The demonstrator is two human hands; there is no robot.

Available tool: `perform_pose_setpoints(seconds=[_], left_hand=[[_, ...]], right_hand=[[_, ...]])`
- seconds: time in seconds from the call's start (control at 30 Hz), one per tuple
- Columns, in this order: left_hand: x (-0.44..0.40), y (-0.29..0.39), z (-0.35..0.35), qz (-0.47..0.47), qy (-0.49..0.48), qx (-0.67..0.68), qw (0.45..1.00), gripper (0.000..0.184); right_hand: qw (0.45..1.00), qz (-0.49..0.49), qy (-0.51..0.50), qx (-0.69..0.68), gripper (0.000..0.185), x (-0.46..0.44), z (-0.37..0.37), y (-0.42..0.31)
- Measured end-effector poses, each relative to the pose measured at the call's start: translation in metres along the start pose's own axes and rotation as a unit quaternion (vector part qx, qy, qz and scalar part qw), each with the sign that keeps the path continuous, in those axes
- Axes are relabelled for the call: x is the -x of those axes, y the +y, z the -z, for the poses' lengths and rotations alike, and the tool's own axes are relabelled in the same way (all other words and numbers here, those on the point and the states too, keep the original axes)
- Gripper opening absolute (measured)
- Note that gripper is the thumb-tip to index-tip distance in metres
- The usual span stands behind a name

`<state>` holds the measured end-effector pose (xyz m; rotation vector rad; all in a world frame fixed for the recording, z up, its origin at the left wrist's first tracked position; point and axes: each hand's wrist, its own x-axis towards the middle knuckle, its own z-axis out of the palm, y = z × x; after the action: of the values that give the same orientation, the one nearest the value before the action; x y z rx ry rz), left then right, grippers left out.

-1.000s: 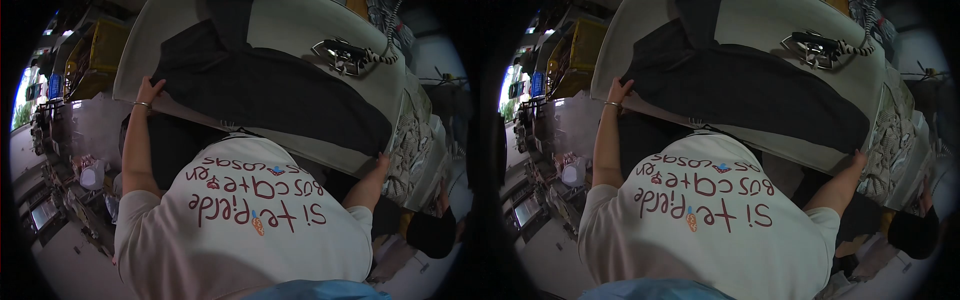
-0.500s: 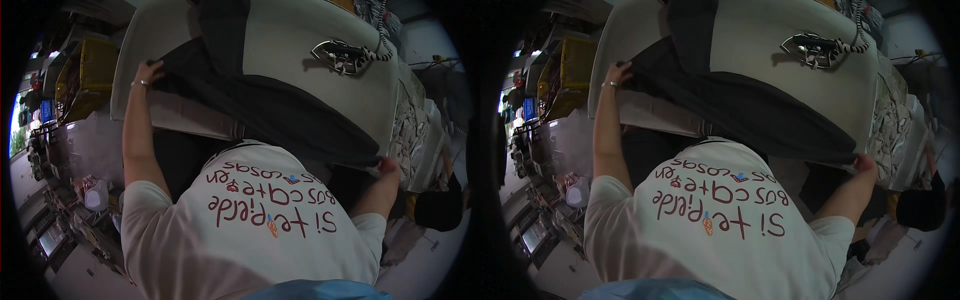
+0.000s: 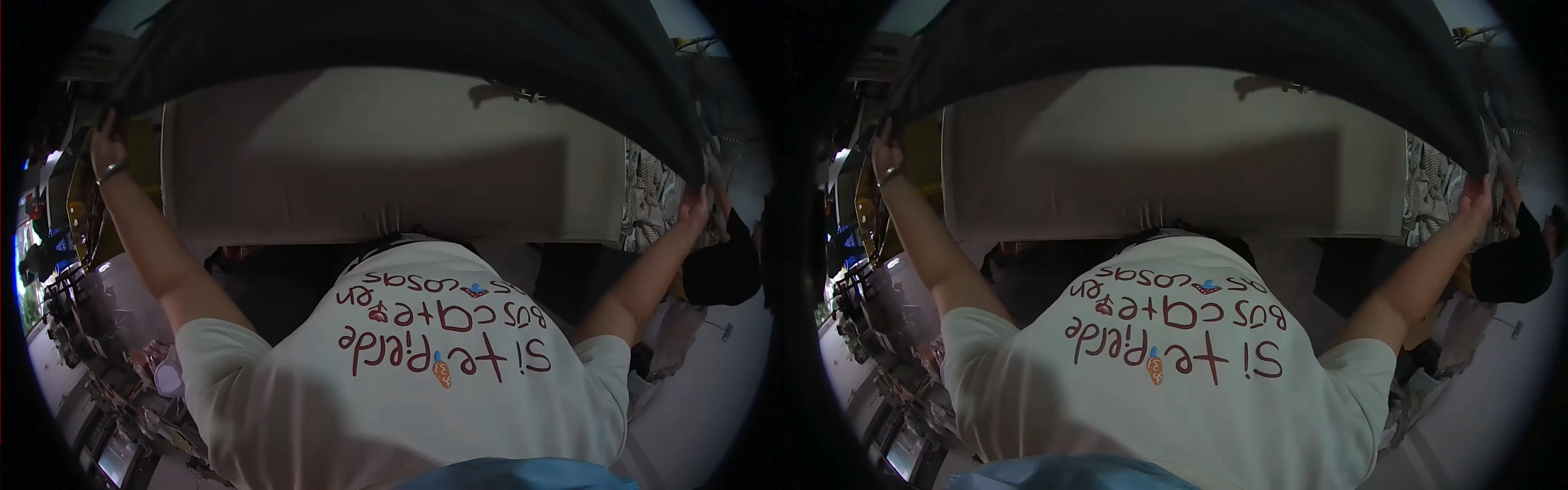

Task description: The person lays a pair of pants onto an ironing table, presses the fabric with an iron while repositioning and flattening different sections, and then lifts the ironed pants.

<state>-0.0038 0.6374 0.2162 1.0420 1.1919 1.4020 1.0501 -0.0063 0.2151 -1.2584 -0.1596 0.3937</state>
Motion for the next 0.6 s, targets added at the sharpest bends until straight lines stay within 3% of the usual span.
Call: perform_pose_setpoints(seconds=[0.13,0.17,0.27,0.33,0.4,0.43,0.47,0.5,0.53,0.57,0.6], left_hand=[[0.084,-0.116,0.029,0.145,-0.051,-0.131,0.979,0.043],[0.102,-0.139,0.035,0.215,-0.041,-0.202,0.955,0.05],[0.176,-0.205,0.038,0.284,-0.007,-0.275,0.918,0.06],[0.205,-0.23,0.046,0.366,0.043,-0.297,0.881,0.06],[0.233,-0.231,0.026,0.372,0.196,-0.307,0.854,0.055],[0.235,-0.233,0.012,0.368,0.198,-0.31,0.854,0.055],[0.238,-0.237,-0.005,0.326,0.238,-0.535,0.742,0.052],[0.242,-0.238,-0.02,0.263,0.263,-0.724,0.58,0.05],[0.251,-0.234,-0.04,0.259,0.264,-0.726,0.58,0.05],[0.259,-0.231,-0.061,0.063,0.167,-0.758,0.628,0.046],[0.265,-0.228,-0.09,-0.138,0.059,-0.749,0.645,0.043]], right_hand=[[0.995,-0.031,0.092,0.034,0.027,0.027,0.045,0.108],[0.993,-0.049,0.101,0.046,0.028,0.032,0.058,0.136],[0.97,-0.149,0.168,0.088,0.029,0.061,0.111,0.218],[0.936,-0.226,0.207,0.174,0.028,0.093,0.142,0.257],[0.916,-0.268,0.199,0.222,0.027,0.129,0.156,0.273],[0.91,-0.268,0.175,0.263,0.026,0.139,0.161,0.276],[0.902,-0.267,0.152,0.303,0.025,0.143,0.167,0.28],[0.902,-0.27,0.151,0.3,0.025,0.142,0.163,0.279],[0.883,-0.266,0.148,0.356,0.024,0.134,0.16,0.275],[0.862,-0.259,0.147,0.411,0.024,0.126,0.158,0.271],[0.879,-0.261,0.095,0.387,0.023,0.106,0.168,0.276]])
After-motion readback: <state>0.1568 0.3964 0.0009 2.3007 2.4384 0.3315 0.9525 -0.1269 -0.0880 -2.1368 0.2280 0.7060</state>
